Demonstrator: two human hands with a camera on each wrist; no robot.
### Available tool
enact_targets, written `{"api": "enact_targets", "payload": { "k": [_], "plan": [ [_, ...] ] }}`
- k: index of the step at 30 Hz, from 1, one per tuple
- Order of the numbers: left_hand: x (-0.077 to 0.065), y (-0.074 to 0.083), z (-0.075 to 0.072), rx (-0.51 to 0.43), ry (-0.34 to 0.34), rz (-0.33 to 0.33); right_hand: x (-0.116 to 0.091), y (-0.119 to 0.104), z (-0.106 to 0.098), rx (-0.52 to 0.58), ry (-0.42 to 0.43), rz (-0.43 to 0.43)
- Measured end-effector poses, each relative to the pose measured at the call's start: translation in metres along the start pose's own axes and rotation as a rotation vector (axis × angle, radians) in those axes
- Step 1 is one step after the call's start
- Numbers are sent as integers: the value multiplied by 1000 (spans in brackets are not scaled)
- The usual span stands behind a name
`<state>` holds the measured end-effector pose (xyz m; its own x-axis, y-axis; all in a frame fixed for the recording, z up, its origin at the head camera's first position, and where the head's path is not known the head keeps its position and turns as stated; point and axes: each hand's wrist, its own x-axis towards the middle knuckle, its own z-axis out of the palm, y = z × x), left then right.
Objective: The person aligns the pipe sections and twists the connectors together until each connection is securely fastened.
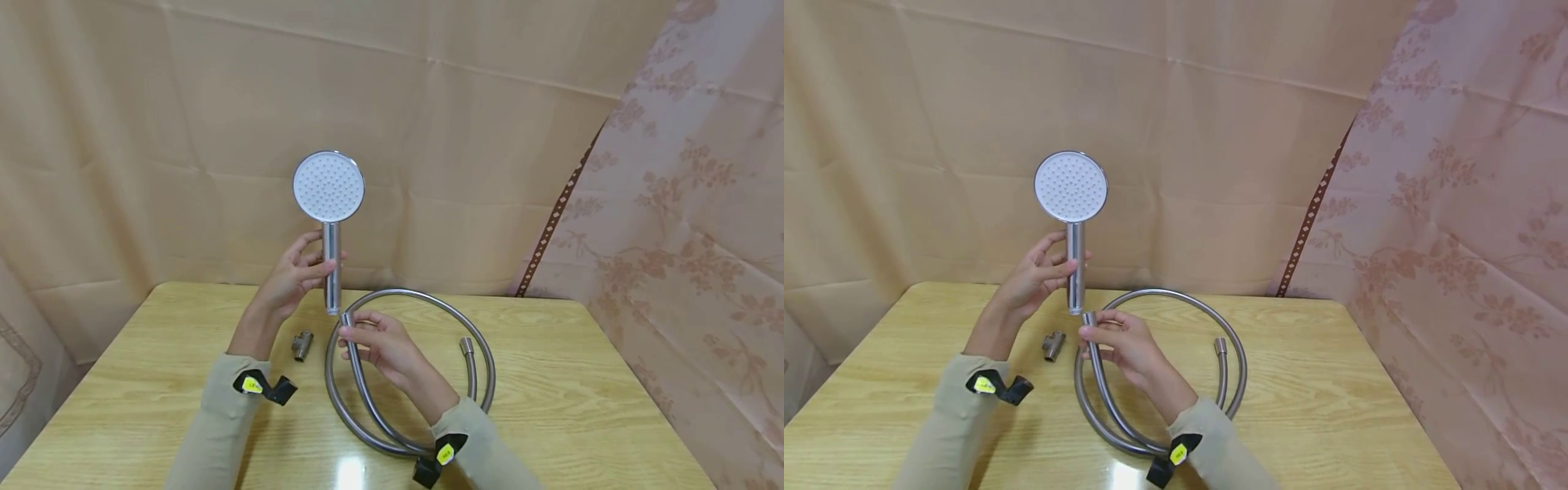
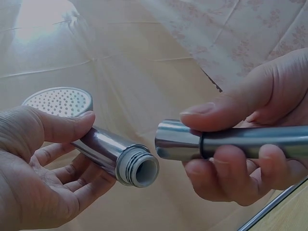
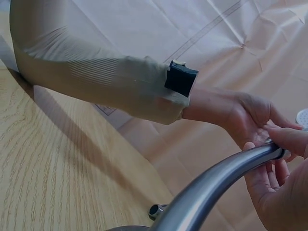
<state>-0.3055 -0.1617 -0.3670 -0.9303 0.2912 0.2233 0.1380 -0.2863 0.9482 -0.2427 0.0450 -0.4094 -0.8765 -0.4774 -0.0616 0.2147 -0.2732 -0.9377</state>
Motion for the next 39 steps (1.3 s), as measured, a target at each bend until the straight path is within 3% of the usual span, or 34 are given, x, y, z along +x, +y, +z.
{"api": "enact_targets", "payload": {
  "k": [20, 29, 39],
  "plan": [
    [-3, -6, 3, -64, 8, 32, -1, 5, 5, -32, 54, 6],
    [-2, -8, 6, -96, 33, 18, 3, 8, 3, -16, 77, -3],
    [2, -11, 8, -106, 31, 9, 8, 12, -1, -14, 103, -60]
  ]
}}
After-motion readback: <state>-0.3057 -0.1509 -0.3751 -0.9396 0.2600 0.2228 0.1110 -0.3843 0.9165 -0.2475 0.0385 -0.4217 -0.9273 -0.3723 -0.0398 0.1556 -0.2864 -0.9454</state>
